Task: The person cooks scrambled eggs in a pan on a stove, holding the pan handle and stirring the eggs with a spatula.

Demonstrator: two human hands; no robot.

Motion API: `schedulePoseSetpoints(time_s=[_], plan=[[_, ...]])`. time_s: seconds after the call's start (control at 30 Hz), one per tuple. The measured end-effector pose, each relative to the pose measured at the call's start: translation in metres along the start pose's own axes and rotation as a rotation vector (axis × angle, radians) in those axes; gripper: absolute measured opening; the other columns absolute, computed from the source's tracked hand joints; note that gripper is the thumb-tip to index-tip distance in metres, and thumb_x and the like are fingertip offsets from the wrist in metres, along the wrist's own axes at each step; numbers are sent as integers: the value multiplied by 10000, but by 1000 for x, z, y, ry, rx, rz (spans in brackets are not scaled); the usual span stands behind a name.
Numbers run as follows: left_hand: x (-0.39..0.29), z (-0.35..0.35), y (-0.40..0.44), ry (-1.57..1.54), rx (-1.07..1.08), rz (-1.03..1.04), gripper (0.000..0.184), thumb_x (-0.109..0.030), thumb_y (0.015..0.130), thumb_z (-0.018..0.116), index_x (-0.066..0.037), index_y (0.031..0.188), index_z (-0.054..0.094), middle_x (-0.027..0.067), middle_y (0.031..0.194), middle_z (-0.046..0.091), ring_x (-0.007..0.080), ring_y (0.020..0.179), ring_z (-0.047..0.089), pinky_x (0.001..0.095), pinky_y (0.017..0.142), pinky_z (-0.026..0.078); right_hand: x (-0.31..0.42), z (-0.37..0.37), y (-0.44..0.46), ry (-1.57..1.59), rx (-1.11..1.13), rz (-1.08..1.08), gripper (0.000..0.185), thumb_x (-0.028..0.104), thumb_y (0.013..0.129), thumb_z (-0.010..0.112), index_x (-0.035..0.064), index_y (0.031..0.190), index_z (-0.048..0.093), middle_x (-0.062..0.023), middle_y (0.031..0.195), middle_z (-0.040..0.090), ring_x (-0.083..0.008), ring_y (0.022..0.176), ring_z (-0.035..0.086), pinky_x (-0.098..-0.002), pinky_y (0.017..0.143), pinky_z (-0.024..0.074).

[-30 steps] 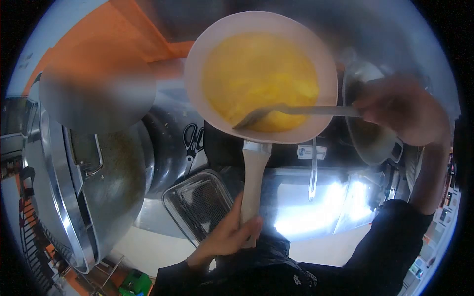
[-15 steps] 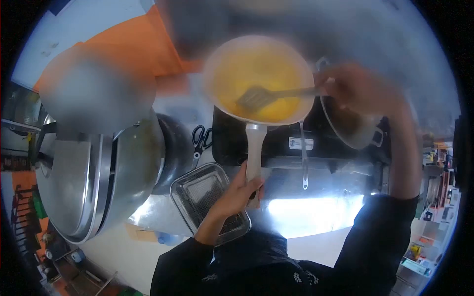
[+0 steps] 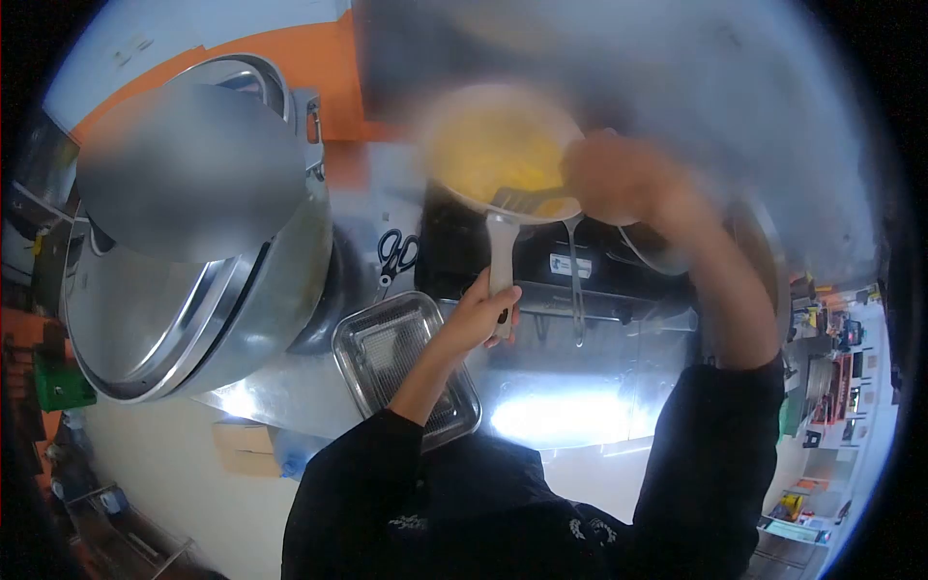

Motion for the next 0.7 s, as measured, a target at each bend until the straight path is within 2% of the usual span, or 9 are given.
schedulePoseSetpoints(time_s=[0.1,0.3,0.4,0.7], plan=[[2,0,0,-9,-5,20,249,-226,915,519,-86,1099,426,35,677,529,127,468,508,235,339,302,19,7,-4,2,-23,-20,163,89,778,567,28,889,670,-190,902,668,-319,860,663,-404,738,537],[0,2,-1,-35,12,63,249,-207,912,514,-79,1107,425,24,651,521,116,446,486,231,322,289,28,13,1,3,-212,26,173,123,794,550,39,868,681,-167,877,676,-301,826,672,-399,708,543],[3,0,-1,-60,20,49,252,-199,911,509,-78,1114,420,29,662,522,119,453,488,232,319,283,25,12,8,-27,-142,59,190,133,800,537,39,880,681,-167,882,674,-303,825,671,-401,704,544],[6,0,1,-67,36,43,242,-200,911,504,-94,1103,402,31,691,504,115,478,478,232,330,281,21,15,16,-5,-136,99,209,112,789,536,35,935,664,-170,953,663,-317,879,658,-422,733,537]])
Point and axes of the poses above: each hand's wrist, its own y-axis towards the middle knuckle, its own z-axis out of the palm, x = y × z, the point moved 4 cm from there along y, towards the middle knuckle
